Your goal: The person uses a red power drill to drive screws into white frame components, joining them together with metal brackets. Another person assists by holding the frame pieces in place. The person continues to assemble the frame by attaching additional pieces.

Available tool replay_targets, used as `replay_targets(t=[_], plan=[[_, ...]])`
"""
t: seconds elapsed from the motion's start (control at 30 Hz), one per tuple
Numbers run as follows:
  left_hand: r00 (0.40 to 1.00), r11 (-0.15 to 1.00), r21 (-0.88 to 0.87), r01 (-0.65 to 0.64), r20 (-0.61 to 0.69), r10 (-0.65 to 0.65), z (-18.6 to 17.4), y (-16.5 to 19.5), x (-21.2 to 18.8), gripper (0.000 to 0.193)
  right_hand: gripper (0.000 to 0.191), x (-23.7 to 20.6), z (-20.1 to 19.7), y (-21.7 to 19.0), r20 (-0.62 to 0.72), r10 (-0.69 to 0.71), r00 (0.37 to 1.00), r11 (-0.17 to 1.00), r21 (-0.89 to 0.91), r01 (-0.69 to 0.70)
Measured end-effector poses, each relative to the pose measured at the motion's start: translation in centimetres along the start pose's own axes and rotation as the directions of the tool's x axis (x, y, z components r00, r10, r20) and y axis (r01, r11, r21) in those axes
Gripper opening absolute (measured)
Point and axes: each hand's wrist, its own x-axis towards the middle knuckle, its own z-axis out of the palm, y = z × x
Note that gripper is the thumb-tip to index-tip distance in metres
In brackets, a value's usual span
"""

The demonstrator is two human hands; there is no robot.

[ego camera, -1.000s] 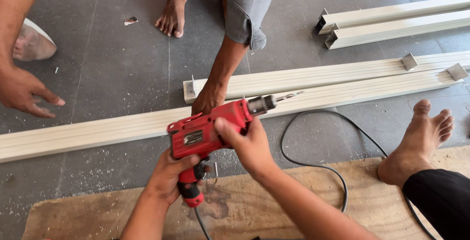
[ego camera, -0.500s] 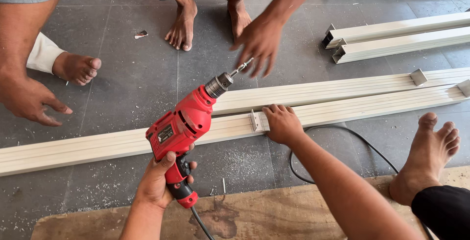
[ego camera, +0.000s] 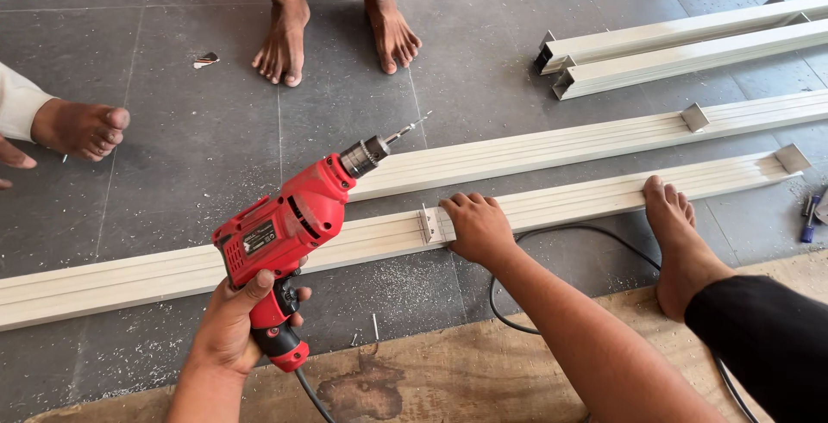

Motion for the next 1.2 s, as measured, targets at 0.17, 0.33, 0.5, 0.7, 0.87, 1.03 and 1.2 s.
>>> replay_targets(t=[0.17, 0.33, 0.5, 0.7, 0.87, 1.03, 1.2], plan=[[0.999, 0.999, 0.024, 0.032, -0.013, -0.032, -0.3, -0.3, 0.5, 0.066, 0.085, 0.0, 0.2, 0.3, -0.007, -0.011, 1.0, 1.0, 0.001, 0.011], [0.996, 0.986, 0.155, 0.063, -0.071, -0.052, -2.0, 0.2, 1.5, 0.065, 0.091, 1.1, 0.2, 0.4, 0.07, -0.022, 0.997, 0.999, -0.022, 0.023], [0.994, 0.985, 0.164, 0.053, -0.103, -0.036, -3.6, -0.2, 2.7, 0.065, 0.091, 2.3, 1.5, 1.5, 0.055, -0.049, 0.997, 0.997, 0.058, 0.046], [0.993, 0.989, 0.122, 0.079, -0.092, -0.068, -4.3, -0.3, 4.6, 0.065, 0.094, 1.7, 4.4, 2.1, -0.118, -0.04, 0.992, 0.983, 0.172, 0.06], [0.988, 0.979, 0.17, 0.113, -0.126, -0.092, -4.4, -1.0, 4.9, 0.065, 0.093, 2.2, 4.6, 2.8, -0.111, -0.065, 0.992, 0.983, 0.162, 0.082], [0.985, 0.974, 0.192, 0.116, -0.151, -0.088, -4.6, -1.9, 5.1, 0.064, 0.091, 1.9, 4.4, 2.8, -0.159, -0.06, 0.986, 0.981, 0.172, 0.087], [0.983, 0.975, 0.189, 0.116, -0.163, -0.085, -5.3, -2.4, 5.3, 0.062, 0.094, 1.4, 4.4, 2.4, -0.172, -0.025, 0.985, 0.983, 0.174, 0.055]])
